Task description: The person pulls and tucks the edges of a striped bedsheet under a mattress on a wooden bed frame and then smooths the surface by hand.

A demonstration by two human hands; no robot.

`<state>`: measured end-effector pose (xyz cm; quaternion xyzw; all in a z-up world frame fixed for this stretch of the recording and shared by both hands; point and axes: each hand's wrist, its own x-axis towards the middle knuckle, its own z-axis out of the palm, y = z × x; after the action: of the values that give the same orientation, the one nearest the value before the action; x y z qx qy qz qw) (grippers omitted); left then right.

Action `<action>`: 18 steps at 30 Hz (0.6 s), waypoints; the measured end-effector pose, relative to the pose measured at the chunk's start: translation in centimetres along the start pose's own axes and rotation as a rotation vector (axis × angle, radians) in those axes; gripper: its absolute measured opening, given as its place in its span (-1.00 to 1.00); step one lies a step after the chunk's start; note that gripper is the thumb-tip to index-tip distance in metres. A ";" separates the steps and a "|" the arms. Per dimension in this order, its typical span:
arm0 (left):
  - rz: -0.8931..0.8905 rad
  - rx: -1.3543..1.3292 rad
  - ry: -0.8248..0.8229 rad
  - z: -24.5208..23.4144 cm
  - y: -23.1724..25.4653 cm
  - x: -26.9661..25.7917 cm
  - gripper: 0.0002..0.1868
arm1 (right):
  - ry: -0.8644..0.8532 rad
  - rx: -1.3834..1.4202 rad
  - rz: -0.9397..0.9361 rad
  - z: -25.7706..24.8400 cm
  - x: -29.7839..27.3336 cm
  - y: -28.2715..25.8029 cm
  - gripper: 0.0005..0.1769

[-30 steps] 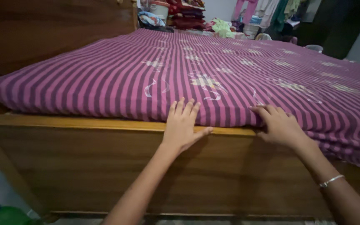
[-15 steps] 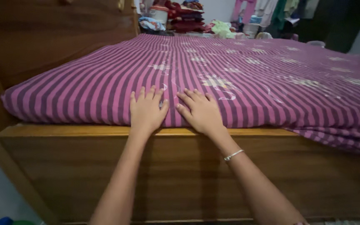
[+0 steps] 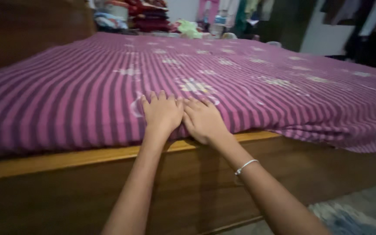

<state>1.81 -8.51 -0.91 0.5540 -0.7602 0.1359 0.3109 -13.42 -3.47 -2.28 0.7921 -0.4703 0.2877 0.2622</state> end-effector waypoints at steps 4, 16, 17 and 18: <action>0.081 -0.059 -0.074 0.9 4.1 0.7 -0.39 | -0.102 -0.083 0.039 -3.5 -2.0 4.2 -0.43; 0.108 -0.186 -0.246 0.6 13.5 1.9 -0.32 | -0.291 0.092 0.226 -9.3 -7.3 20.2 -0.39; 0.109 -0.157 -0.267 0.5 14.9 2.3 -0.33 | -0.289 0.065 0.228 -10.1 -8.2 22.6 -0.40; 0.109 -0.126 -0.290 0.6 16.3 2.6 -0.33 | -0.287 0.040 0.229 -10.4 -8.9 24.4 -0.40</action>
<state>-13.99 -5.11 2.45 0.5050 -0.8332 0.0230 0.2241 -41.00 -1.30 2.21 0.7713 -0.5843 0.2089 0.1418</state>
